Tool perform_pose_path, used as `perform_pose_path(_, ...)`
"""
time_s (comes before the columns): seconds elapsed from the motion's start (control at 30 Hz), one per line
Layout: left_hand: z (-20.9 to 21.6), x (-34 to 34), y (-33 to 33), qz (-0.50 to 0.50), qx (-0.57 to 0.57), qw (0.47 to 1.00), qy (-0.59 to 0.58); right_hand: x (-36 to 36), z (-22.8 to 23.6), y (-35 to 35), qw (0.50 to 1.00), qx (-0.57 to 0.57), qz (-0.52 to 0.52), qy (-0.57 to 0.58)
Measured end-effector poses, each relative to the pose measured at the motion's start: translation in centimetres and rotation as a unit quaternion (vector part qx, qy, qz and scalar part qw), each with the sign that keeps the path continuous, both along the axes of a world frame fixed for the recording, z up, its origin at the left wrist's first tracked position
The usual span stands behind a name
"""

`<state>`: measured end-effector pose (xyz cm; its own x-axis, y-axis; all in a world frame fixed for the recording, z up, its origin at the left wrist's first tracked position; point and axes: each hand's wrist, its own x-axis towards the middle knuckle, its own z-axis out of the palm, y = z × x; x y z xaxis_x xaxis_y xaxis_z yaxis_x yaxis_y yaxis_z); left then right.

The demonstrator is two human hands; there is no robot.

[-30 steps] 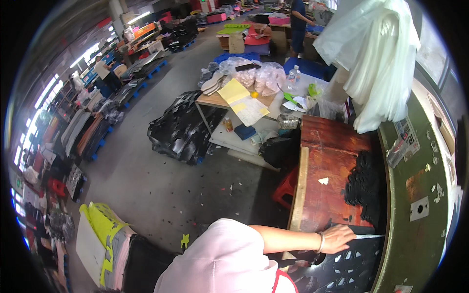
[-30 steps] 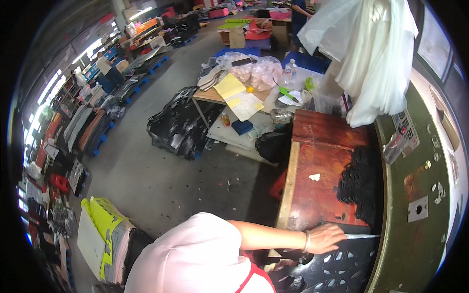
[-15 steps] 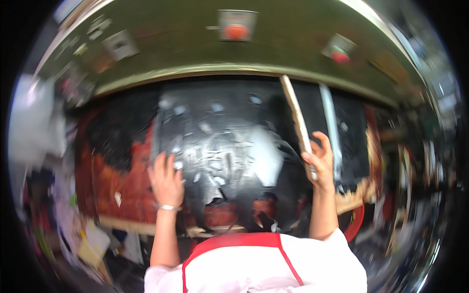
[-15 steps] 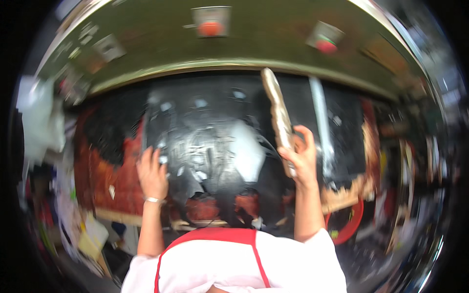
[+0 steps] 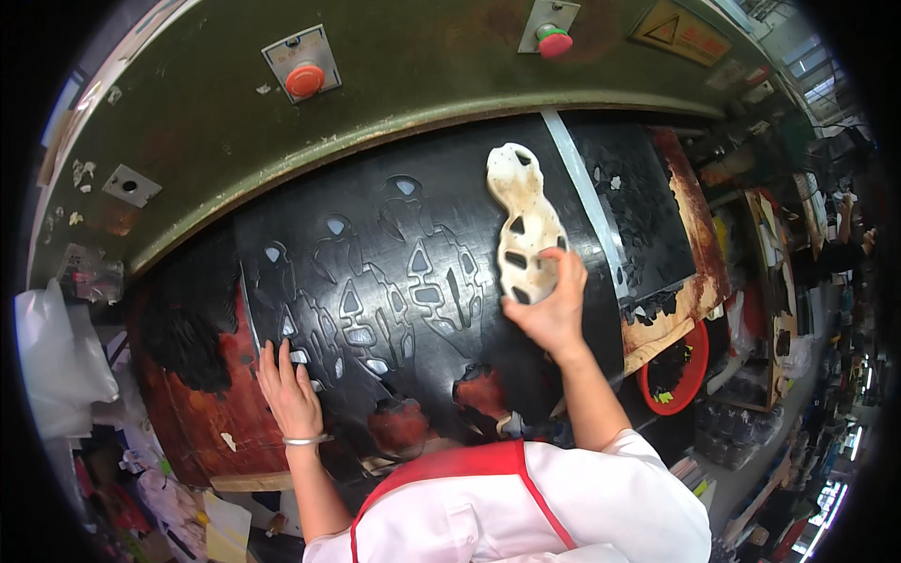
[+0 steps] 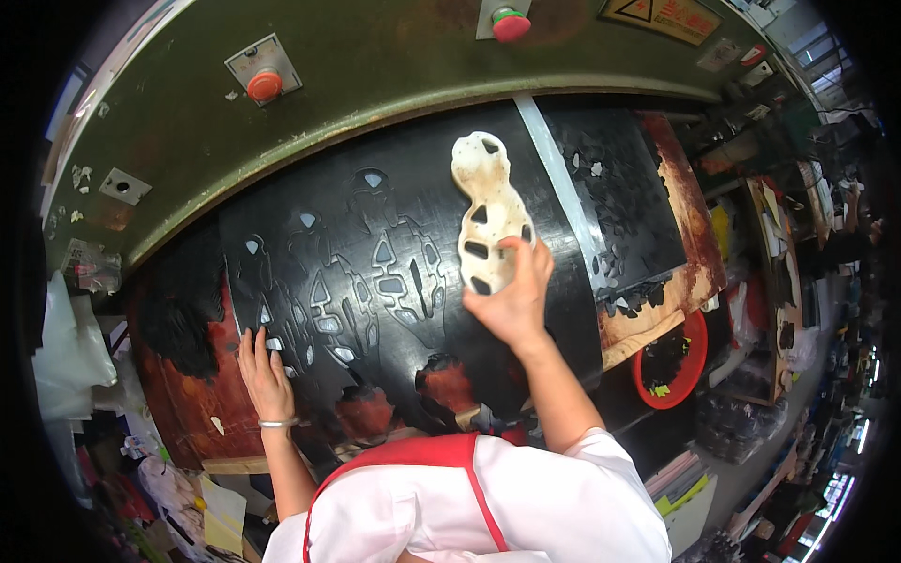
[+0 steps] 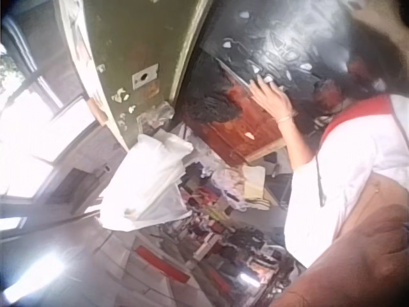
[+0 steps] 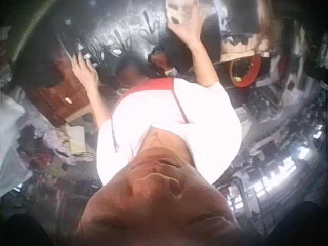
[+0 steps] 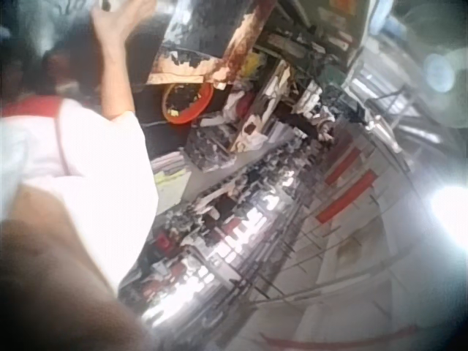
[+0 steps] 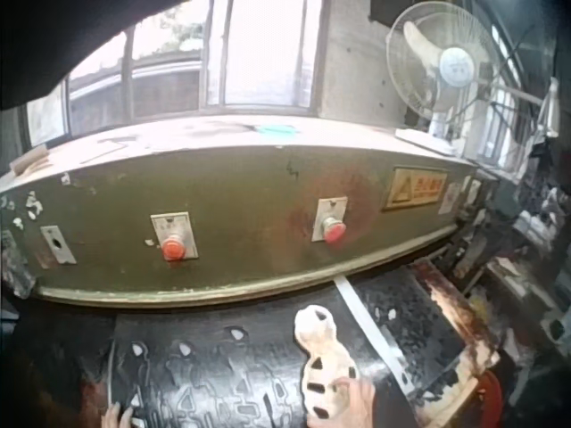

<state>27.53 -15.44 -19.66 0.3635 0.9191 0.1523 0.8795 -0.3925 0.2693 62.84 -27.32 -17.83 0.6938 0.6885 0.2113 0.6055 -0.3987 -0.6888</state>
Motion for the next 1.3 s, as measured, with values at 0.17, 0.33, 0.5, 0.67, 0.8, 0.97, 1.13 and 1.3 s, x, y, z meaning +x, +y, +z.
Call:
perform_pose_path(0.17, 0.9, 0.3, 0.5, 0.03, -0.015, 0.994, -0.107, -0.1, -1.6, 3.7, 0.997, 0.017, -0.006, -0.069)
perform_pose_path(0.33, 0.0, 0.8, 2.2, 0.034, 0.024, 0.991, -0.125, 4.3, -2.9, 9.5, 0.992, 0.05, 0.04, -0.108)
perform_pose_path(0.5, -0.6, 0.0, 3.6, 0.128, 0.017, 0.983, -0.129, 7.9, -1.8, 14.5, 0.976, 0.18, -0.009, 0.124)
perform_pose_path(0.67, -3.1, 0.9, 3.9, 0.207, -0.138, 0.96, -0.13, 14.7, 4.6, 18.5, 0.954, 0.249, -0.072, -0.153)
perform_pose_path(0.8, -5.3, 2.4, 7.5, 0.183, 0.007, 0.978, -0.098, 15.9, 6.2, 22.5, 0.956, 0.207, -0.09, -0.185)
perform_pose_path(0.97, -4.9, 3.0, 11.2, 0.179, 0.046, 0.979, -0.081, 15.0, 5.2, 23.2, 0.954, 0.218, -0.09, -0.185)
perform_pose_path(1.13, -3.6, 3.1, 11.2, 0.194, 0.01, 0.973, -0.122, 16.5, 3.4, 19.8, 0.963, 0.137, -0.048, -0.226)
perform_pose_path(1.3, -3.7, 2.9, 10.6, 0.185, 0.022, 0.971, -0.152, 16.6, -2.4, 10.5, 0.978, -0.04, -0.201, 0.045)
